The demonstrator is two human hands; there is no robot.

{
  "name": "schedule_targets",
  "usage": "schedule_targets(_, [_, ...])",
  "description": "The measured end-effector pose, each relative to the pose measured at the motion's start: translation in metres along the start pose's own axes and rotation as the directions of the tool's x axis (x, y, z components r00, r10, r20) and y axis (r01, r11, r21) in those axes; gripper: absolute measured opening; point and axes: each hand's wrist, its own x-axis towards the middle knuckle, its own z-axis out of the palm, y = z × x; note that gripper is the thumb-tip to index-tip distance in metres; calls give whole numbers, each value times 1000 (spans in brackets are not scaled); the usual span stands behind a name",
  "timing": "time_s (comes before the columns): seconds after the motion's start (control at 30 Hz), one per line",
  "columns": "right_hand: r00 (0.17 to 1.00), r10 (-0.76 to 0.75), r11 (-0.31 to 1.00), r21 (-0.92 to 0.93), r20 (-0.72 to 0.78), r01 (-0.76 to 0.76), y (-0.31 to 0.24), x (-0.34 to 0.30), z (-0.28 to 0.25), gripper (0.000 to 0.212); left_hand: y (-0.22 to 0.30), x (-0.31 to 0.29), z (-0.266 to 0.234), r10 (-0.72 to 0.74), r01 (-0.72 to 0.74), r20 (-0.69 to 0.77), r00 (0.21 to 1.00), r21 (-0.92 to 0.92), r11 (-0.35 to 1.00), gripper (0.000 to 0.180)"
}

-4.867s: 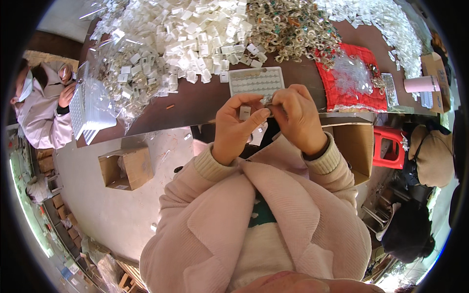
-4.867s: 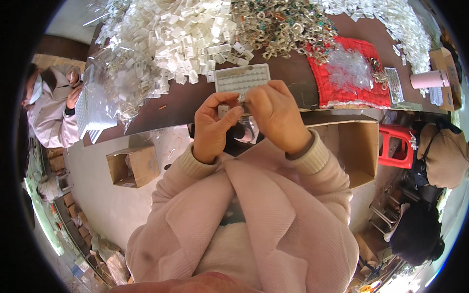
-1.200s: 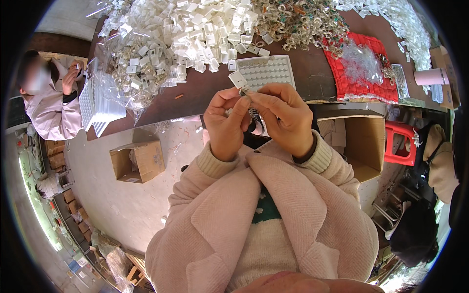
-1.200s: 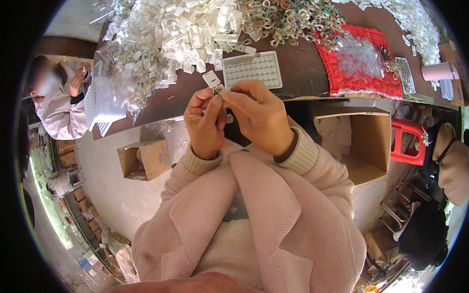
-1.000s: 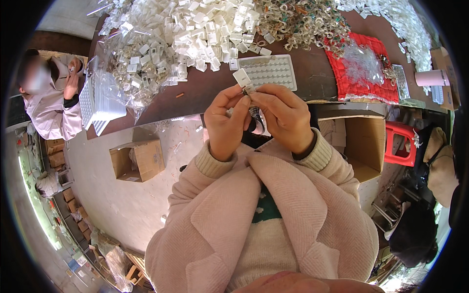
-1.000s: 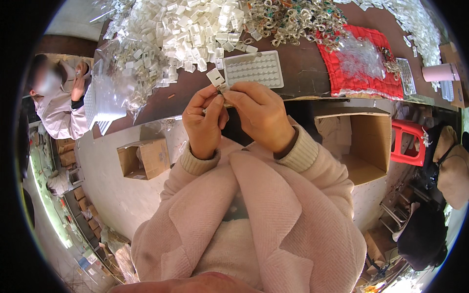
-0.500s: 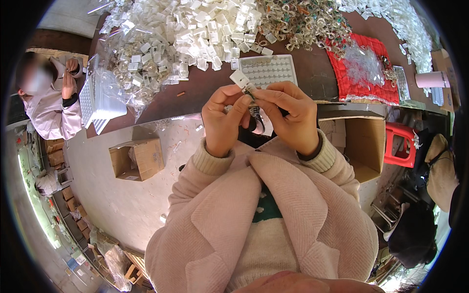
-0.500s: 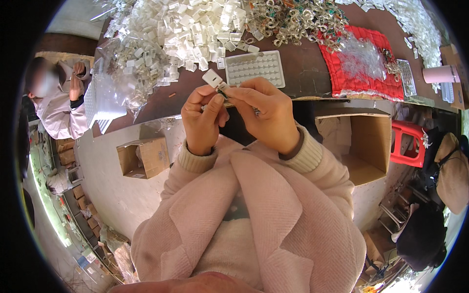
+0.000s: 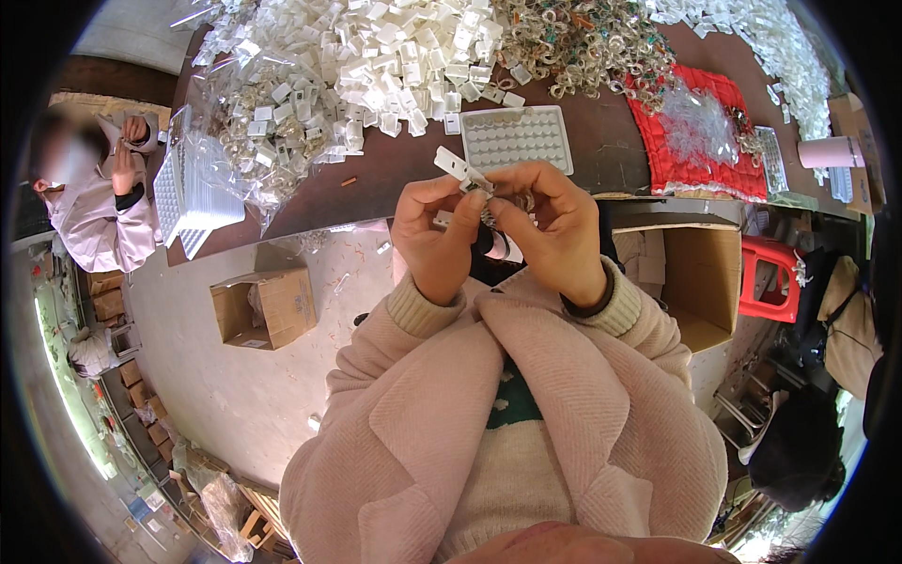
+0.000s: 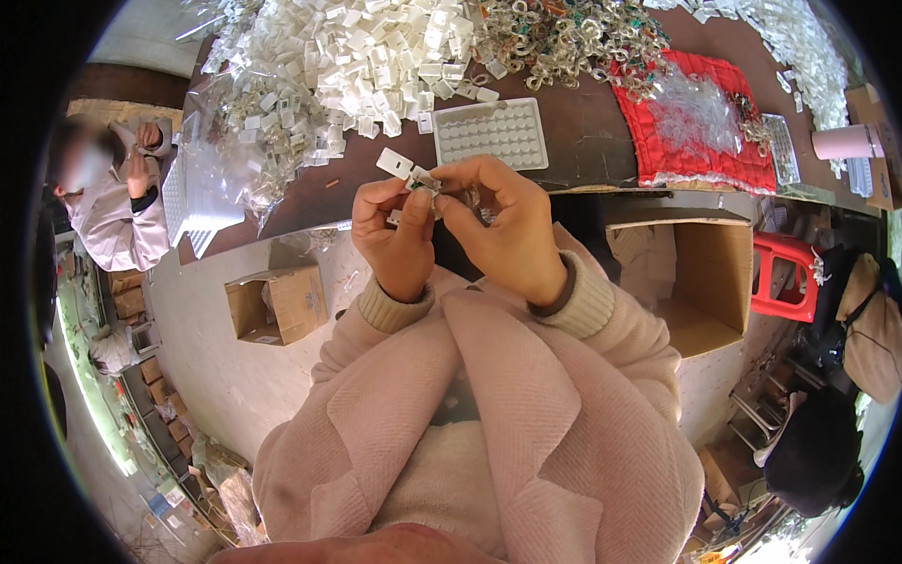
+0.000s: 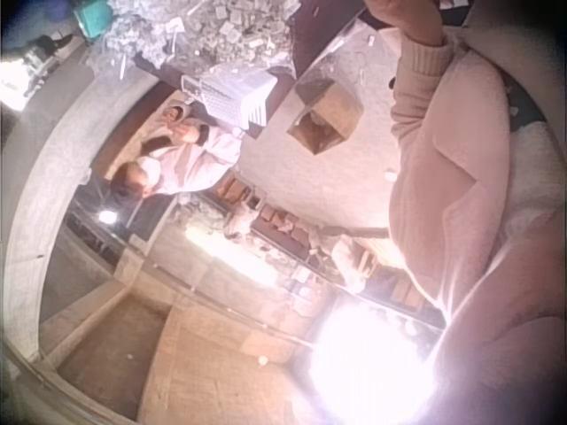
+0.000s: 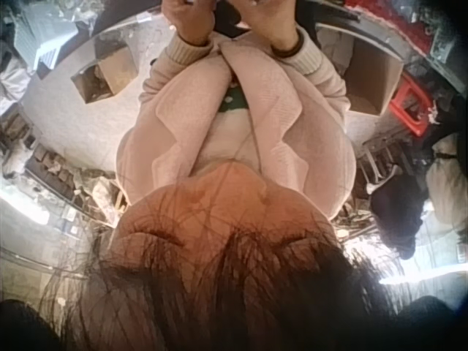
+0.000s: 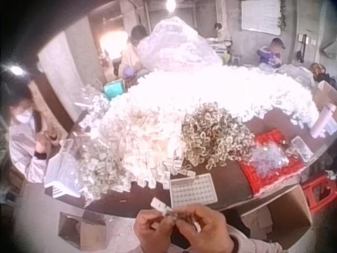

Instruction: The person assembles small keychains by hand, attaching metal rings to white plastic tags and placing them into a tray. The person repeatedly picks up tags and rings, connects them, and arranges the finished items in a compartmentalized tray on the table.

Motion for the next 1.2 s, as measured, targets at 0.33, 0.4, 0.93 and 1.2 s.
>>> schedule_targets(0.33, [993, -10, 993, -116, 114, 23, 3, -1, -4, 31, 2, -3, 6, -39, 32, -65, 997, -98, 995, 20])
schedule_targets(0.4, [995, -40, 989, -138, 96, 53, 0, 0, -4, 31, 2, -2, 5, -24, 21, -40, 999, -76, 997, 19])
schedule_targets(0.93, [994, -45, 994, 107, 95, 35, 17, 10, -2, 22, -6, -1, -8, -233, 243, 80, 969, -461, 853, 15])
schedule_targets(1.2, [978, 47, 999, -16, 202, -44, 40, 6, -2, 22, -7, 4, -14, -316, 302, 32, 948, -400, 865, 14])
